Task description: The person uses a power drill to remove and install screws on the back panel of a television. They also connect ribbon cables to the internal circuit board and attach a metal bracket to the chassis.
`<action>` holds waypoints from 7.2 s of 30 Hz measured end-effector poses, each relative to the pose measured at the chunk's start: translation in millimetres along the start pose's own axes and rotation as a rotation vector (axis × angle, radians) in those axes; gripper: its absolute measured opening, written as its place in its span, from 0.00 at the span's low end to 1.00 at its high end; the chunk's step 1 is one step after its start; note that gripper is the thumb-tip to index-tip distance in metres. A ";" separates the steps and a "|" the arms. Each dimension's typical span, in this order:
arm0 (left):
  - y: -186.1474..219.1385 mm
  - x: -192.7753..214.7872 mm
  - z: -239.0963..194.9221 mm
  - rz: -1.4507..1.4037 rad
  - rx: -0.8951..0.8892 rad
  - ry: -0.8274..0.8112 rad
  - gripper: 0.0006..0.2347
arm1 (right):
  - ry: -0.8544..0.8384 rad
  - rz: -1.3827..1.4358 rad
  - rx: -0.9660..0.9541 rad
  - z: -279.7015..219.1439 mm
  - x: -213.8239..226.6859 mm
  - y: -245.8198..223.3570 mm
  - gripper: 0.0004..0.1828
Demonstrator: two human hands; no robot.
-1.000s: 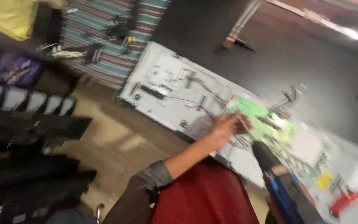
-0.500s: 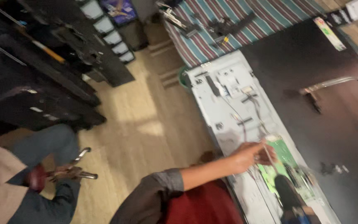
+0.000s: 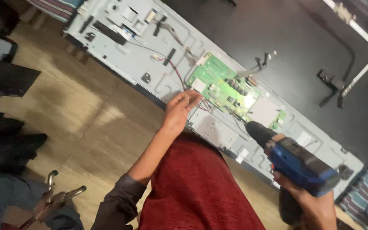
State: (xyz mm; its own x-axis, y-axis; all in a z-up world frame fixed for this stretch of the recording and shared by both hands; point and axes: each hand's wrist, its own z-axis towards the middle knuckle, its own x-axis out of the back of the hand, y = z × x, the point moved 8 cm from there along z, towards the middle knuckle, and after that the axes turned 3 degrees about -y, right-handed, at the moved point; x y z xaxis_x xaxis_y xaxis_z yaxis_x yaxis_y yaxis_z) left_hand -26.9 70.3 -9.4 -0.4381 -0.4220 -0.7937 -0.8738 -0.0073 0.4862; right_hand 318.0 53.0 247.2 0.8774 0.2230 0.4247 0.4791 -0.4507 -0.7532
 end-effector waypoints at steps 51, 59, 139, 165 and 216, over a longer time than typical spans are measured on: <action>27.4 -45.3 33.4 -0.038 0.192 -0.192 0.11 | 0.067 0.123 0.069 -1.6 -51.2 -17.1 0.42; 55.5 -64.3 28.2 -0.003 0.197 -0.141 0.14 | 0.041 0.184 0.105 6.5 -83.6 -35.7 0.42; 101.9 -45.8 -5.7 1.794 -0.692 -0.132 0.10 | -0.175 -0.197 0.168 43.7 -93.0 -83.4 0.38; -6.1 -72.7 -44.9 1.802 -0.616 -0.824 0.06 | -0.086 -0.300 0.045 33.1 -81.4 -72.3 0.29; 42.0 -151.0 -21.2 1.809 -0.640 -0.550 0.08 | 0.637 -0.931 0.683 125.4 84.9 23.5 0.40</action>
State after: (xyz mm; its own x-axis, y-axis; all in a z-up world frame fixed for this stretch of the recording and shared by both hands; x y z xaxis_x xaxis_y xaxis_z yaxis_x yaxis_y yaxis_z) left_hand 7.0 114.5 138.7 -0.6799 -0.0389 0.7323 0.7096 -0.2866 0.6437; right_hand 406.7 169.7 202.5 0.1402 -0.3171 0.9380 0.9738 0.2152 -0.0728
